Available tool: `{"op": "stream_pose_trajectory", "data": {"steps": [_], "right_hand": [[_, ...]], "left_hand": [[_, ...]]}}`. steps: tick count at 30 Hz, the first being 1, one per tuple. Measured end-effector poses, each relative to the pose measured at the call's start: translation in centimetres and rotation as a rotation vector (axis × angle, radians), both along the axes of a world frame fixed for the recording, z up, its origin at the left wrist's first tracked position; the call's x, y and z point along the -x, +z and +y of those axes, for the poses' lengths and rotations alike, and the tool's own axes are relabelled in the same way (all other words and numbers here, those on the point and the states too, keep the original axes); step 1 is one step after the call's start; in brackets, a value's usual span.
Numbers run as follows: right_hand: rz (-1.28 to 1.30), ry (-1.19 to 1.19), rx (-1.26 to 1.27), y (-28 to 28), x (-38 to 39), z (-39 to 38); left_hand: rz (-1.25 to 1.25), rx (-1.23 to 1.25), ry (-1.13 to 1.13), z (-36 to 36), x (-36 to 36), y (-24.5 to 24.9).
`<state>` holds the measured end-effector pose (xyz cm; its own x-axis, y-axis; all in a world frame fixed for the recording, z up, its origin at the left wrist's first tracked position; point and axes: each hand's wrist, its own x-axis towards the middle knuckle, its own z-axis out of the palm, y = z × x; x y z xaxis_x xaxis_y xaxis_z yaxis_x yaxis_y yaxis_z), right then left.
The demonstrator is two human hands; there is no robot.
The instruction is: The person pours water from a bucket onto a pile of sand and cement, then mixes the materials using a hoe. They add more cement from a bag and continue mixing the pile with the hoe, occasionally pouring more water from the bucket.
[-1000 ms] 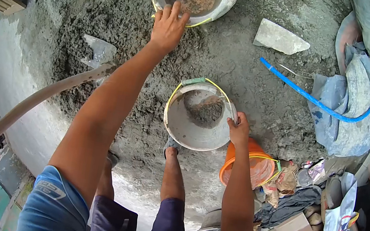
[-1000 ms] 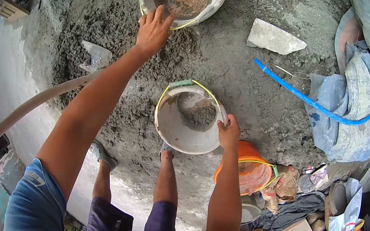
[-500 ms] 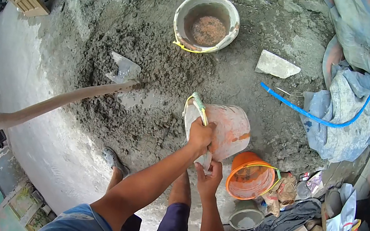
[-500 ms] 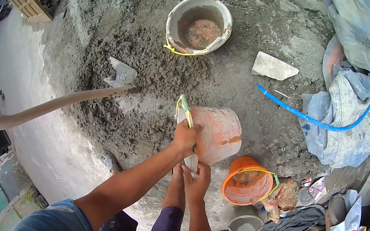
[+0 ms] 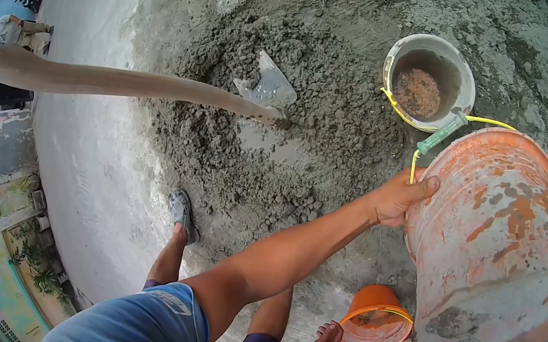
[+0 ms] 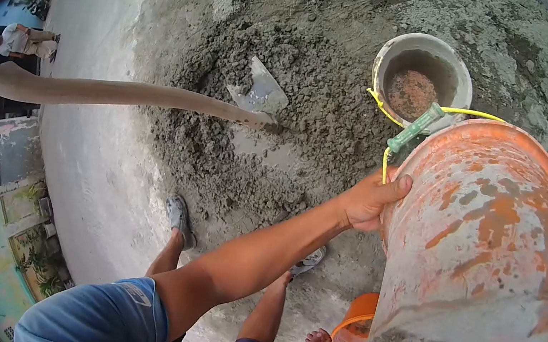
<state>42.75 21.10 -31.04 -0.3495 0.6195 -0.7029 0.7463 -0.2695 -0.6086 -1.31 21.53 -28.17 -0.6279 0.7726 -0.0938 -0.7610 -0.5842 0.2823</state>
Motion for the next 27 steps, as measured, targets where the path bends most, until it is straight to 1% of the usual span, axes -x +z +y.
{"op": "stream_pose_trajectory", "data": {"steps": [1, 2, 3, 4, 5, 6, 7, 9, 10, 12, 14, 15, 16, 17, 18, 19, 20, 21, 22, 23, 24, 25, 26, 27], "right_hand": [[-0.017, -0.015, 0.068, -0.7, -0.9, 0.0], [-0.033, -0.017, 0.093, -1.3, -1.7, 0.3], [-0.069, -0.018, 0.092, -1.7, -2.9, 0.5], [-0.092, -0.009, 0.101, -1.8, -4.1, 1.0], [-0.108, -0.005, 0.099, -1.8, -5.1, 1.8], [-0.134, -0.014, 0.077, -1.4, -5.8, 2.8], [-0.164, -0.022, 0.052, -0.5, -6.5, 3.5], [-0.181, -0.045, 0.016, 0.3, -6.8, 4.3], [-0.183, -0.042, 0.014, 0.6, -7.2, 4.7], [-0.157, -0.079, 0.020, 1.3, -7.2, 5.5], [-0.146, -0.107, 0.027, 2.3, -7.4, 6.0], [-0.133, -0.142, 0.041, 2.8, -7.5, 6.1], [-0.116, -0.175, 0.053, 3.0, -7.5, 6.1], [-0.116, -0.179, 0.053, 2.9, -7.9, 5.9], [-0.110, -0.192, -0.001, 2.3, -8.8, 5.4], [-0.102, -0.205, -0.055, 1.3, -9.7, 5.1], [-0.108, -0.208, -0.059, 0.7, -9.7, 4.6], [-0.120, -0.057, -0.141, 0.0, -9.9, 4.2], [-0.119, -0.117, -0.035, -0.1, -10.3, 4.3], [-0.124, -0.178, 0.066, 1.2, -7.7, 4.1], [-0.131, -0.179, 0.061, 0.9, -7.8, 3.9], [-0.137, -0.183, 0.055, 0.7, -8.1, 3.8], [-0.139, -0.191, 0.050, 0.9, -8.4, 3.7], [-0.154, -0.175, 0.050, 1.3, -8.5, 3.7]], "left_hand": [[-0.039, 0.103, 0.033, -1.5, -0.5, -5.0], [-0.100, 0.292, 0.097, -3.1, -1.3, -11.3], [-0.188, 0.624, 0.178, -5.2, -2.6, -18.5], [-0.317, 0.933, 0.212, -8.4, -3.8, -23.3], [-0.337, 1.172, 0.263, -10.6, -5.5, -26.8], [-0.359, 1.138, 0.370, -11.7, -7.1, -30.1], [-0.463, 1.121, 0.336, -11.8, -7.4, -27.7], [-0.544, 0.933, 0.343, -10.9, -8.2, -25.4], [-0.535, 0.933, 0.334, -10.1, -8.5, -23.9], [-0.464, 0.861, 0.229, -7.8, -8.0, -21.1], [-0.328, 0.812, -0.009, -4.6, -7.7, -17.9], [-0.236, 0.632, -0.050, -2.5, -7.5, -15.0], [-0.186, 0.580, -0.119, -0.2, -7.5, -12.7], [-0.114, 0.472, -0.167, 1.8, -7.5, -10.4], [-0.008, 0.432, -0.206, 3.5, -7.6, -9.0], [0.089, 0.409, -0.211, 5.1, -8.0, -9.2], [0.143, 0.401, -0.212, 5.8, -8.2, -9.3], [0.194, 0.393, -0.213, 6.3, -8.3, -9.6], [0.126, 0.460, -0.195, 5.5, -8.3, -10.5], [0.056, 0.527, -0.180, 3.9, -8.2, -12.1], [-0.001, 0.660, -0.110, 2.1, -8.3, -15.5], [-0.035, 0.879, -0.054, -0.8, -8.4, -20.7], [0.011, 1.190, -0.043, -4.4, -7.7, -23.3], [-0.028, 1.354, -0.056, -7.3, -7.5, -24.3]]}}
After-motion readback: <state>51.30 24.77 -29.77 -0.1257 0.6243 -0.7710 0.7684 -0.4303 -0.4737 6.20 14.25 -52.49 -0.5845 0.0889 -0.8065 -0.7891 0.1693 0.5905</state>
